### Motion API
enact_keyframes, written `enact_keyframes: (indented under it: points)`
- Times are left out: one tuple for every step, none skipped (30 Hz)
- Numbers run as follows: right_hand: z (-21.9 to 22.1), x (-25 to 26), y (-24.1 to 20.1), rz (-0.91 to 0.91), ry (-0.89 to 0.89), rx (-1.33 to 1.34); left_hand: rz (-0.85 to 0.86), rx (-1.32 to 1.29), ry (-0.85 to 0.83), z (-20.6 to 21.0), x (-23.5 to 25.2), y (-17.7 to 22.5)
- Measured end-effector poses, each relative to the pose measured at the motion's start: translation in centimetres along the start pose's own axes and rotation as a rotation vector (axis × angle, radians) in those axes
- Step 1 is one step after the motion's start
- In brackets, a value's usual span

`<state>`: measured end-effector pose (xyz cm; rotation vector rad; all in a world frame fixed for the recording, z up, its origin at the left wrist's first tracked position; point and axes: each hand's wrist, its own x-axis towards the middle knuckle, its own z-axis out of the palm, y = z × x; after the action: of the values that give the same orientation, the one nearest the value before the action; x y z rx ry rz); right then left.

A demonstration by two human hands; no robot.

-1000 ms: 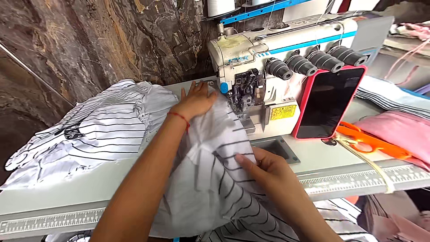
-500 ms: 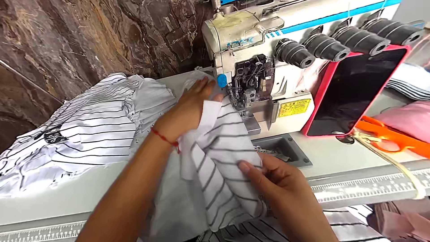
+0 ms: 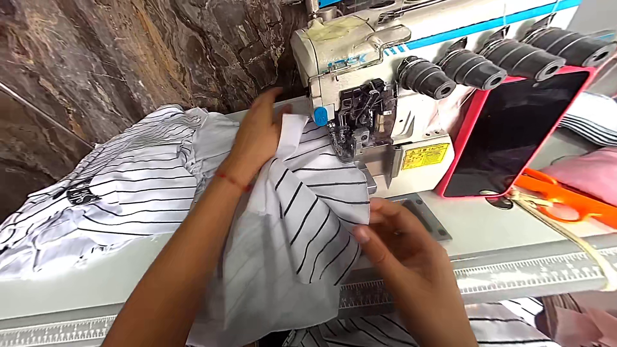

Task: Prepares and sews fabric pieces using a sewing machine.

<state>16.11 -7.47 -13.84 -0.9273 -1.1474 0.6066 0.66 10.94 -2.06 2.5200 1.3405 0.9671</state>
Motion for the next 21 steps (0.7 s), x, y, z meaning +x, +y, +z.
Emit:
enact_keyframes:
  points:
    - [-0.2,-0.4,0.6,-0.002,-0.044,-0.064,-0.035,-0.016,0.054,-1.1,-1.8,-0.2]
    - [-0.2,-0.7,1.2,-0.002,-0.073,-0.115,-0.075,-0.018,0.062,-2.2,-4.1,-0.5]
    - [-0.4,-1.0,1.5,-0.006,-0.095,-0.127,-0.123,-0.018,0.017,-3.3,-7.0,-1.0]
    - [-0.7,-1.0,1.4,-0.007,-0.108,-0.112,-0.166,-0.003,-0.050,-3.9,-10.2,-1.8]
    - [-1.0,-0.9,0.9,0.002,-0.118,-0.069,-0.199,0.021,-0.123,-4.2,-13.3,-3.2]
    - [-1.4,-0.7,0.0,0.033,-0.123,0.007,-0.230,0.053,-0.203,-4.1,-16.1,-4.6]
    - [-1.9,-0.5,-0.8,0.070,-0.125,0.107,-0.244,0.093,-0.270,-4.0,-18.3,-5.6]
    - [-2.3,-0.4,-1.5,0.094,-0.130,0.196,-0.221,0.142,-0.296,-3.9,-19.7,-6.2]
    - [-2.5,-0.4,-2.1,0.102,-0.138,0.247,-0.149,0.191,-0.253,-3.9,-20.3,-6.8]
    - [-2.7,-0.5,-2.4,0.101,-0.150,0.268,-0.083,0.244,-0.223,-4.5,-20.3,-7.2]
    - [-2.7,-0.7,-2.4,0.100,-0.167,0.267,-0.037,0.311,-0.203,-5.5,-19.8,-7.5]
    - [-2.7,-0.9,-2.3,0.104,-0.184,0.249,-0.012,0.385,-0.173,-6.9,-18.8,-7.8]
    - [-2.6,-1.2,-2.0,0.120,-0.202,0.221,0.022,0.480,-0.124,-8.3,-17.6,-8.4]
    - [-2.4,-1.6,-1.8,0.149,-0.215,0.189,0.055,0.574,-0.075,-9.7,-16.2,-8.9]
    - [-2.1,-2.0,-1.5,0.182,-0.223,0.161,0.096,0.644,-0.027,-10.6,-14.8,-9.4]
    - [-1.7,-2.3,-1.3,0.207,-0.223,0.139,0.124,0.680,-0.008,-11.0,-13.6,-9.7]
    - [-1.5,-2.5,-1.1,0.210,-0.222,0.112,0.134,0.686,-0.017,-10.9,-12.7,-9.6]
    - [-1.5,-2.5,-1.0,0.198,-0.221,0.082,0.125,0.675,-0.033,-10.4,-12.2,-8.9]
    - [-1.5,-2.5,-1.0,0.176,-0.222,0.052,0.105,0.643,-0.037,-9.8,-12.2,-7.8]
    - [-1.7,-2.3,-1.0,0.157,-0.228,0.022,0.077,0.595,-0.031,-9.2,-12.6,-6.3]
    - [-2.0,-2.2,-1.0,0.144,-0.237,-0.002,0.053,0.537,-0.015,-8.6,-13.4,-5.0]
